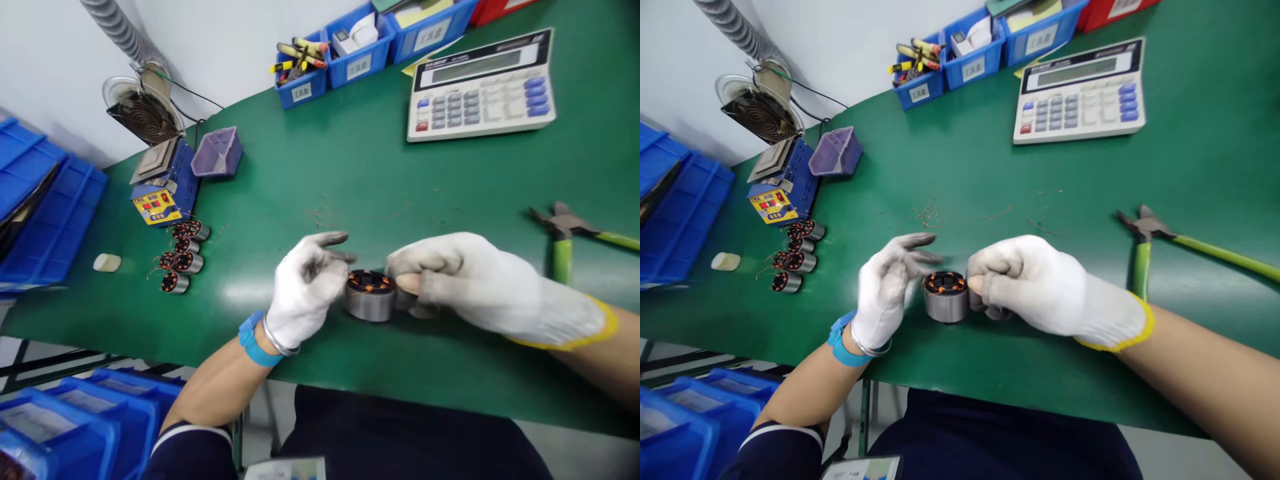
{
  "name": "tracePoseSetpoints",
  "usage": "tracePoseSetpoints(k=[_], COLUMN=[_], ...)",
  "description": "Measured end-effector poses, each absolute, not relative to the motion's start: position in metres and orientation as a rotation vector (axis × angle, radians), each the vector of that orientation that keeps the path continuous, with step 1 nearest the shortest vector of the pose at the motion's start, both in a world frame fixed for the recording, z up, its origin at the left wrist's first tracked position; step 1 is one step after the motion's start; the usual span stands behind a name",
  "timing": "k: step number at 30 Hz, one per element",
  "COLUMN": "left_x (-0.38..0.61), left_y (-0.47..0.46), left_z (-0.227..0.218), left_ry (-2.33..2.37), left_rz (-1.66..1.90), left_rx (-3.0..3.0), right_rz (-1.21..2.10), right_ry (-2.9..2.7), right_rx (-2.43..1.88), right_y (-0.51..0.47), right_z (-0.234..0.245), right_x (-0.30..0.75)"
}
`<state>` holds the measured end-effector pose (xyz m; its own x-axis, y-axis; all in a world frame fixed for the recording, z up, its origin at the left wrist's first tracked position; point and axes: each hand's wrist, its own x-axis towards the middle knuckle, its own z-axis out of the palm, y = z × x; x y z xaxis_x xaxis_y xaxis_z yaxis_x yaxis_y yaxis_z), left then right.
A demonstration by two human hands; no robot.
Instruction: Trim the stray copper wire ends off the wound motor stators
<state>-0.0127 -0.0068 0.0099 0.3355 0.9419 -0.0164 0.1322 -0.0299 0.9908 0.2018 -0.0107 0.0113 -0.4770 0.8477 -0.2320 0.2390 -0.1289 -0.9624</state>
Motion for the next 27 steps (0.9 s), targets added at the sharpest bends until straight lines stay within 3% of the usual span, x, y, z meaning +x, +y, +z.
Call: tracePoseSetpoints(k=[4, 8, 10, 15, 19, 27], left_x=[-0.01, -0.016, -0.02, -0.015, -0.008, -0.009], left_y=[0.0, 0.004, 0.006, 0.002, 0.003, 0.015], left_z=[0.008, 0.007, 0.005, -0.001, -0.011, -0.017], left_ry=[0.938, 0.887, 0.866, 0.84, 0.918, 1.109], left_rz=[0.294, 0.831, 1.01, 0.529, 0.547, 0.494], left_rx=[1.097, 1.205, 1.281, 1.652, 2.209, 2.355], right_rz=[1.317, 1.654, 1.661, 1.019, 0.694, 0.791], right_ry=[-2.039, -1.796, -1.762, -2.252, -2.507, -2.528], right_rx=[-1.24, -1.313, -1.253, -1.139, -1.292, -1.617], right_y=[-0.012, -0.013, -0.013, -0.013, -0.011, -0.009], right_z=[0.011, 0.001, 0.001, 0.006, -0.004, -0.015], right_x=[0.204, 0.204, 0.202, 0.205, 0.208, 0.216])
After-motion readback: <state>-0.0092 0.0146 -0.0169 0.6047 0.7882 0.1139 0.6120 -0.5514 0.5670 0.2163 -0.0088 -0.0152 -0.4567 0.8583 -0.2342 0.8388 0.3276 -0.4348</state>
